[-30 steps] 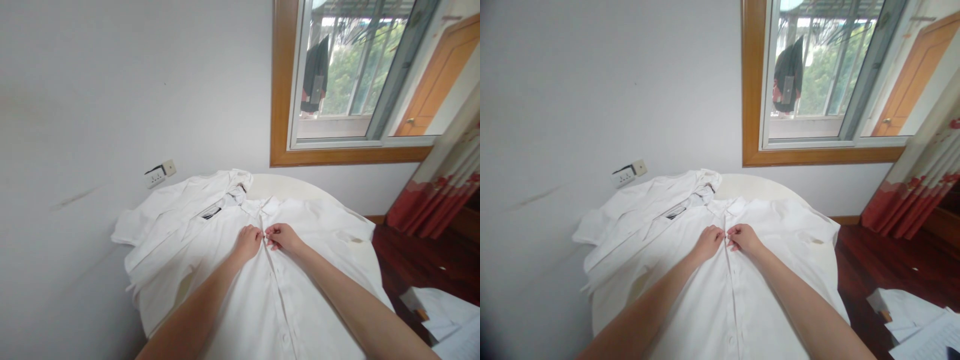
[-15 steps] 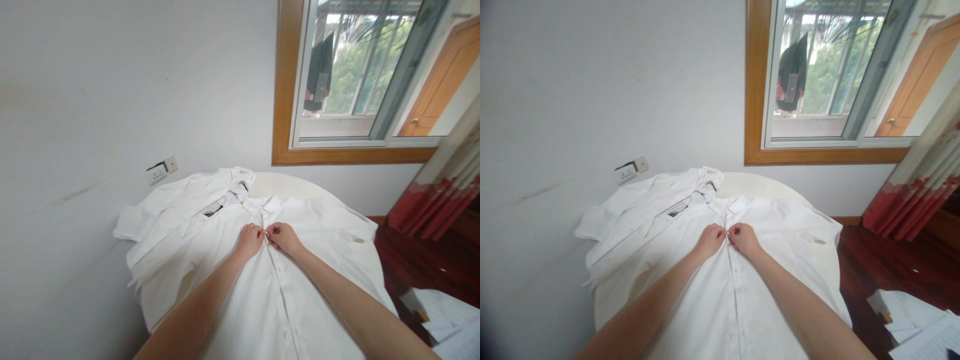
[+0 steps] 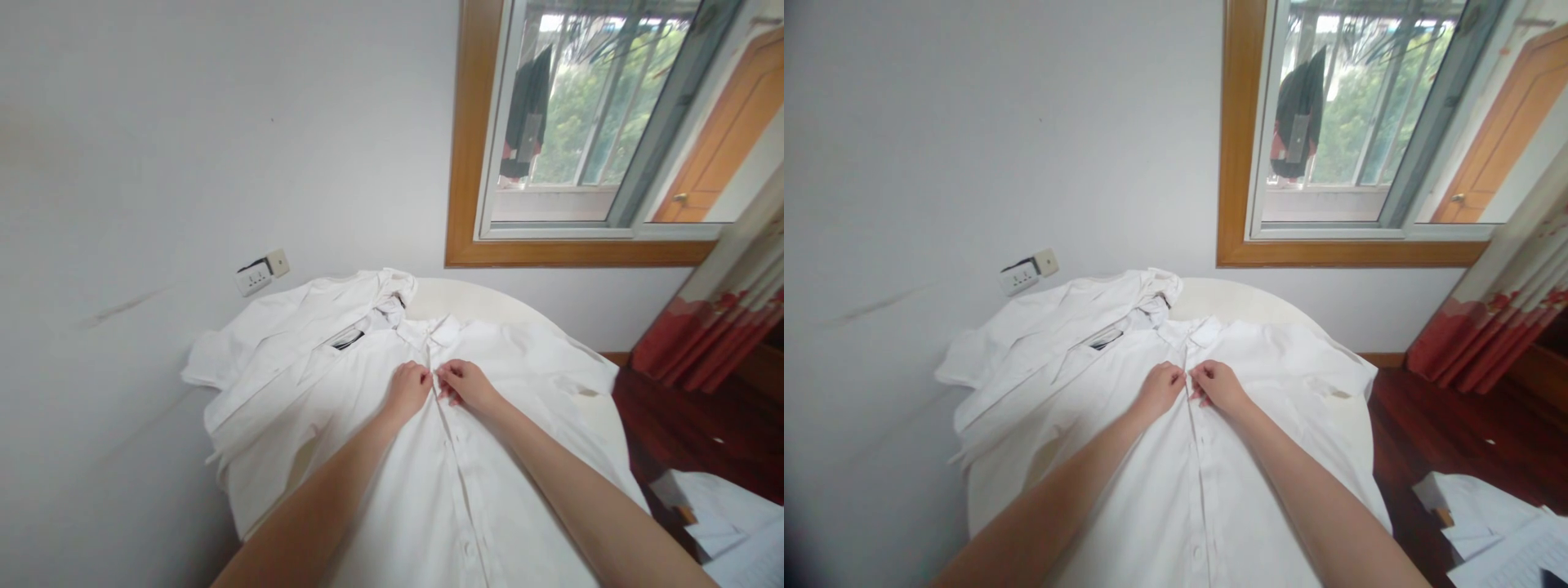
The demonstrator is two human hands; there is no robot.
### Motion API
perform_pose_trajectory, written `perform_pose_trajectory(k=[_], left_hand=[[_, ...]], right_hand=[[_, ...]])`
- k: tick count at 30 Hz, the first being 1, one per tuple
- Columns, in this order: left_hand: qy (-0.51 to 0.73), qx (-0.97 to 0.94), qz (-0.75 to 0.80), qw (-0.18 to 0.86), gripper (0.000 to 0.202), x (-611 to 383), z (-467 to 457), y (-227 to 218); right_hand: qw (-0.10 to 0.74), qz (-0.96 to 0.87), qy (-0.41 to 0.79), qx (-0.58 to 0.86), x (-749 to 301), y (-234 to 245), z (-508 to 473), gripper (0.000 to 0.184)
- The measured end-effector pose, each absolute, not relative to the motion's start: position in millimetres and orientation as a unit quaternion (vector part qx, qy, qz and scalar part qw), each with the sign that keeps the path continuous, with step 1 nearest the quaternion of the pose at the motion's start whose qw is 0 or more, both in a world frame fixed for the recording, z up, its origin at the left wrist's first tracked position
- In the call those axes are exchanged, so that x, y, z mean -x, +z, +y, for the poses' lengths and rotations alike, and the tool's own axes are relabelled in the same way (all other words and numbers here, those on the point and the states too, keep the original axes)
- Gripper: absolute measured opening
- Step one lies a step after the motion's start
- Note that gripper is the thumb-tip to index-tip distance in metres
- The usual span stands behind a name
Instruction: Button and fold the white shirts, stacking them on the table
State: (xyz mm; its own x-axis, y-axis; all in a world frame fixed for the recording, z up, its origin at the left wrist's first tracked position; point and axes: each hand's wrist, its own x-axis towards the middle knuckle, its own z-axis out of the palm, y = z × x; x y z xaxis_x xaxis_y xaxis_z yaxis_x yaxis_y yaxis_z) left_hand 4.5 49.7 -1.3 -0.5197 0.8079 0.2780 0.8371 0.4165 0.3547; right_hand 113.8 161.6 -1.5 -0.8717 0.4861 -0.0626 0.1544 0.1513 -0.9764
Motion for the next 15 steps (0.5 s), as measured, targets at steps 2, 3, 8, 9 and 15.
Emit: perform_pose_trajectory(k=[2, 3, 8, 9, 15], left_hand=[[-0.236, 0.489, -0.839, 0.029, 0.027, -3.9, 50.2, -1.3], [-0.239, 0.490, -0.838, 0.027, 0.027, -3.4, 50.5, -1.7], [-0.250, 0.499, -0.830, 0.031, 0.024, -0.5, 50.2, -6.6], [-0.248, 0.500, -0.829, 0.037, 0.023, -0.4, 49.8, -7.4], [-0.215, 0.513, -0.827, 0.080, 0.024, -6.3, 46.9, -4.4]], right_hand=[[0.134, -0.782, 0.566, 0.225, -112.6, -1.4, 161.5, 0.022], [0.135, -0.809, 0.526, 0.224, -112.2, -0.6, 160.7, 0.023], [0.184, -0.926, 0.268, 0.189, -110.7, 5.0, 153.6, 0.021], [0.188, -0.933, 0.240, 0.192, -110.3, 5.5, 152.6, 0.020], [0.171, -0.915, 0.287, 0.226, -105.7, 0.4, 158.0, 0.028]])
